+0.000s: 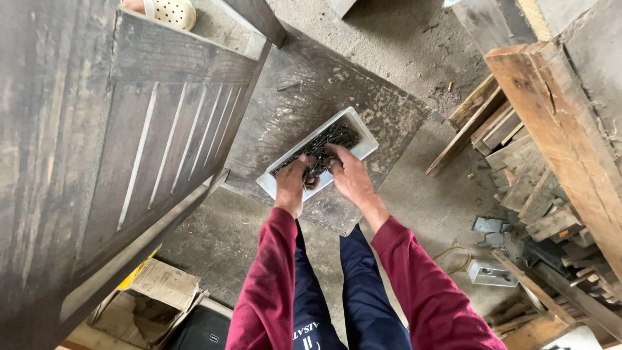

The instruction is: The person hammers nails into wooden planks and small blocks of wood on a workbench. They repeatedly pick up nails from a container, position them on the wood, and drive them in with a hammer. The person also arranges small wooden blocks on the bench during the process.

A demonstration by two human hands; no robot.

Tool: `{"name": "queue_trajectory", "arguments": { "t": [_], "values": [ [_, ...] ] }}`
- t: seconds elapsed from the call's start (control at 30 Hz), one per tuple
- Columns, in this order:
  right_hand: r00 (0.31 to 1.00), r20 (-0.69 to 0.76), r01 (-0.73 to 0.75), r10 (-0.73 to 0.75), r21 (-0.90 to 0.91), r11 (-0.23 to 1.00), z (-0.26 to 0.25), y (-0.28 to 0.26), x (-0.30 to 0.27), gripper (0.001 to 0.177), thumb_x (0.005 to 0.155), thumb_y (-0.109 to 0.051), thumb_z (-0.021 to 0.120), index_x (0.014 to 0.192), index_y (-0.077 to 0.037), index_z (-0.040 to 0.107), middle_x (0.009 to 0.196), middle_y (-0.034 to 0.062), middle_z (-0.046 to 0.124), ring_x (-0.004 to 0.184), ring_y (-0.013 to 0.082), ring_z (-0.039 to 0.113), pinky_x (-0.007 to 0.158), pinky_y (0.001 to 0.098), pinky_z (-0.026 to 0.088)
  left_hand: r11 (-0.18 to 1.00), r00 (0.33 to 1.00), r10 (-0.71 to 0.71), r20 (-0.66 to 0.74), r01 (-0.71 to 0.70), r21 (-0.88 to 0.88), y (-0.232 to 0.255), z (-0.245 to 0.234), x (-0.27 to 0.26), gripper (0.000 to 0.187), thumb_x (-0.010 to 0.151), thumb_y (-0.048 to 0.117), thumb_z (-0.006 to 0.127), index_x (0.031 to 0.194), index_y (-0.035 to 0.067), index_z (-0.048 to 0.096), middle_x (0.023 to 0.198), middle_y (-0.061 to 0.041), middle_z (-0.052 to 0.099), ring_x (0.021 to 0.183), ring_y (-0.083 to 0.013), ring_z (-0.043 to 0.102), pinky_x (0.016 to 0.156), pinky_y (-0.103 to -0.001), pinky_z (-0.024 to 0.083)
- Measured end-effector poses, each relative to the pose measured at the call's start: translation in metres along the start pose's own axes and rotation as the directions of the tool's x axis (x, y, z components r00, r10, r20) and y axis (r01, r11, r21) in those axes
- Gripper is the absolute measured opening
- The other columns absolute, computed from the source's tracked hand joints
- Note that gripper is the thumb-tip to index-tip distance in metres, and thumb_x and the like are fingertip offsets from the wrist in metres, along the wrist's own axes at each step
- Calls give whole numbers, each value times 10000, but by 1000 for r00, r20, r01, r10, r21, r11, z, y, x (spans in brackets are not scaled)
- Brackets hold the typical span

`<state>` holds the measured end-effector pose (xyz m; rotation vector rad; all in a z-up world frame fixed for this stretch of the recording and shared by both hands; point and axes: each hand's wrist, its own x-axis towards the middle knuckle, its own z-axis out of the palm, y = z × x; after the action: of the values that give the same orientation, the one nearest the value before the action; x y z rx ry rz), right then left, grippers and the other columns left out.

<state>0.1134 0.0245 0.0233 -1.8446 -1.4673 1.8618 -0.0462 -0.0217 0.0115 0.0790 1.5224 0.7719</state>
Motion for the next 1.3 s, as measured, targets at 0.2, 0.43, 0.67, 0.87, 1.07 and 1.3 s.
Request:
{"name": "queue_trajectory", "arguments": {
  "t": [0.2, 0.43, 0.67, 0.87, 1.07, 1.3],
  "values": [
    [985, -4, 171, -172, -75, 982, -2, -7, -2, 338, 1028, -88, 513, 1336, -115, 648, 1188, 113, 757, 984, 219, 742, 859, 353, 596, 912, 970, 47, 238, 56, -406, -6, -9, 3, 244, 1019, 269, 591, 1096, 47, 658, 982, -79, 708, 886, -195, 706, 805, -348, 564],
    [988, 4, 156, -157, -120, 980, 2, -12, -5, 340, 993, -82, 513, 1304, -108, 647, 1197, 116, 742, 1070, 268, 727, 938, 380, 579, 928, 976, 116, 183, -41, -370, -23, -13, 11, 205, 1040, 241, 677, 1087, 45, 638, 865, -64, 653, 770, -192, 649, 710, -355, 533],
    [994, 57, 97, -93, -82, 992, 4, -14, -4, 362, 1005, -98, 481, 1343, -109, 611, 1186, 135, 730, 1043, 258, 735, 915, 359, 602, 917, 968, -62, 242, 151, -369, -9, -12, 5, 414, 1035, 426, 549, 998, 34, 679, 775, -74, 696, 667, -215, 682, 607, -402, 550],
    [997, 73, 29, -30, 14, 999, 11, -12, -6, 361, 1039, -152, 457, 1374, -101, 583, 1163, 142, 725, 1005, 251, 746, 844, 351, 643, 829, 946, -28, 323, 202, -522, -10, -14, 3, 443, 1072, 487, 506, 938, 88, 645, 747, -40, 675, 728, -226, 707, 806, -485, 640],
    [840, -243, 461, -486, -155, 874, 25, -2, -24, 325, 1082, -154, 500, 1365, -11, 572, 1277, 228, 658, 1126, 313, 677, 892, 431, 599, 807, 937, 27, 349, 186, -560, -7, -17, 4, 430, 1084, 485, 466, 983, 94, 613, 889, -97, 745, 832, -246, 725, 797, -469, 589],
    [993, -113, 24, -22, 18, 1000, 38, -5, -45, 325, 987, -252, 651, 1192, -8, 584, 1089, 181, 705, 878, 233, 727, 643, 359, 640, 753, 982, 34, 185, 96, -651, 3, 6, -3, 325, 1018, 422, 529, 931, 110, 559, 951, -176, 748, 989, -313, 752, 915, -455, 607]
  ]
}}
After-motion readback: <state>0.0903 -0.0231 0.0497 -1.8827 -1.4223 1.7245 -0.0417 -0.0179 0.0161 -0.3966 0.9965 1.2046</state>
